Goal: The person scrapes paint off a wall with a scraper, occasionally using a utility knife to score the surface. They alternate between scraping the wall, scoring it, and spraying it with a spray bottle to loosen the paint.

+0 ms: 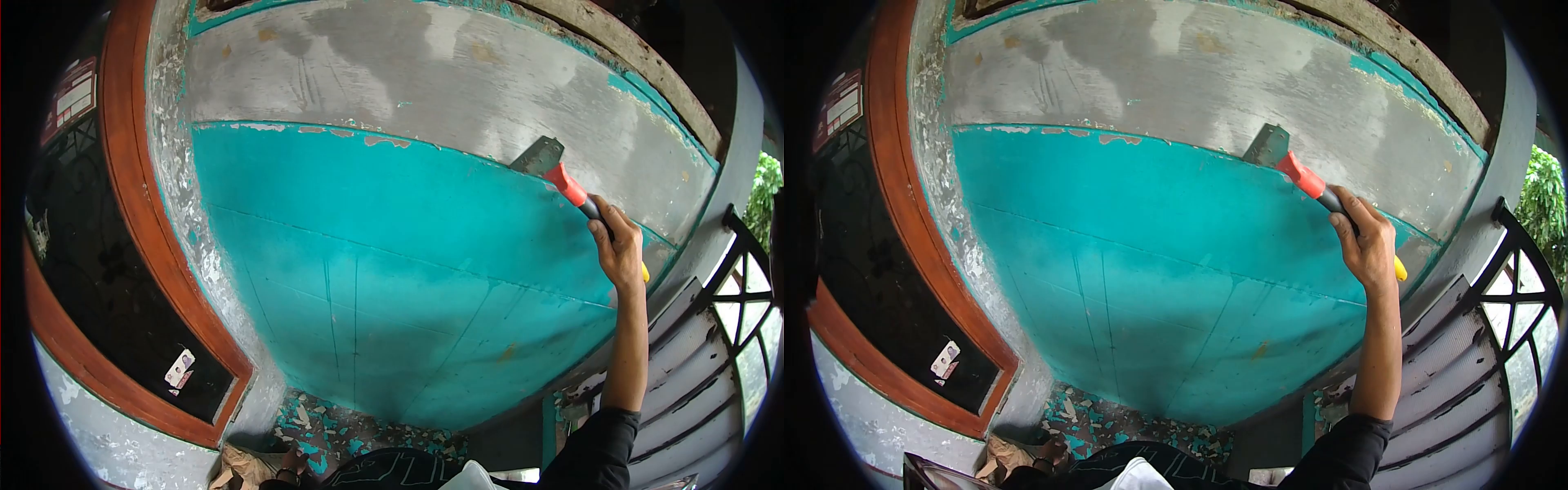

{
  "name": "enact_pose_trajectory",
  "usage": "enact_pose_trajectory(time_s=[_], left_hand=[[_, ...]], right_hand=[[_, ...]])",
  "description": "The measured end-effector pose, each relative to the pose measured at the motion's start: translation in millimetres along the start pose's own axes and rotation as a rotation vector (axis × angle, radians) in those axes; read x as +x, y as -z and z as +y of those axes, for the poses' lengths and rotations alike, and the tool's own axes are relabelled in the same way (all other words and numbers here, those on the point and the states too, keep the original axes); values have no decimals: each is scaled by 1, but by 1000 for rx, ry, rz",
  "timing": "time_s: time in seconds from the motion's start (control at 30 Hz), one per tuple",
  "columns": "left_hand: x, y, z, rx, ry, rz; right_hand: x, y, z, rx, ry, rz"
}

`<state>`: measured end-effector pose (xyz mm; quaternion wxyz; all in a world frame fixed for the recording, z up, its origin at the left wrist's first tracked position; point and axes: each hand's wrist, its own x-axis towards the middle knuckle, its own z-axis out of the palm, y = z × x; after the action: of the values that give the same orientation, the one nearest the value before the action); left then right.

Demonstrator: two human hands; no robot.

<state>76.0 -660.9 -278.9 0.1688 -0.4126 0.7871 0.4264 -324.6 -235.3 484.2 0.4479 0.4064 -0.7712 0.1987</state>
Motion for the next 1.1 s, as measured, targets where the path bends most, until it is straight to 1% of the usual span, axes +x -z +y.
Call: enact_pose_trajectory(time_s=[0.03, 0.1, 0.13, 0.2, 0.23, 0.3, 0.33, 0.37, 0.47, 0.53, 0.6, 0.63, 0.67, 0.7, 0.8, 0.87, 0.97, 1.0, 1.1], left_hand=[[-5, 4, -6, -2, 1, 6], [-28, 6, -22, 498, -371, 179], [-34, 7, -27, 494, -376, 179], [-49, 13, -49, 363, -178, -141], [-49, 16, -55, 368, -172, -144], [-55, 27, -72, 362, -136, -104], [-51, 33, -69, 351, -127, -82], [-53, 30, -67, 334, -116, -71], [-48, 18, -57, 282, -91, -40], [-53, 14, -56, 260, -68, -22], [-63, 22, -56, 253, -37, 6], [-63, 29, -52, 246, -27, 26], [-65, 35, -44, 238, -17, 42], [-67, 41, -38, 234, -8, 52], [-52, 44, -20, 204, 5, 85], [-54, 48, -21, 193, 34, 107], [-50, 54, -13, 164, 71, 150], [-49, 54, -8, 152, 83, 164], [-50, 58, 7, 126, 119, 210]], right_hand=[[-1, -3, 3, 0, 21, 22], [4, -5, 3, -17, 21, 23], [6, -3, 5, -37, 16, 22], [9, 0, 2, -54, 21, 3], [9, 3, 0, -65, 25, -15], [8, 12, 3, -58, 37, -28], [11, 18, 5, -62, 67, -44], [9, 26, 8, -71, 16, -54], [4, 20, 13, -103, 60, -50], [0, 13, 15, -83, 65, 26], [-4, 18, 16, -63, 40, -17], [-3, 21, 17, -45, 29, -51], [-3, 29, 23, -61, 56, -47], [-7, 37, 30, -66, 24, -40], [-25, 54, 56, -105, 26, -36], [-40, 62, 68, -85, 41, -1], [-43, 66, 73, -86, 37, -15], [-42, 65, 73, -101, 72, 4], [-35, 62, 71, -85, 67, 24]])
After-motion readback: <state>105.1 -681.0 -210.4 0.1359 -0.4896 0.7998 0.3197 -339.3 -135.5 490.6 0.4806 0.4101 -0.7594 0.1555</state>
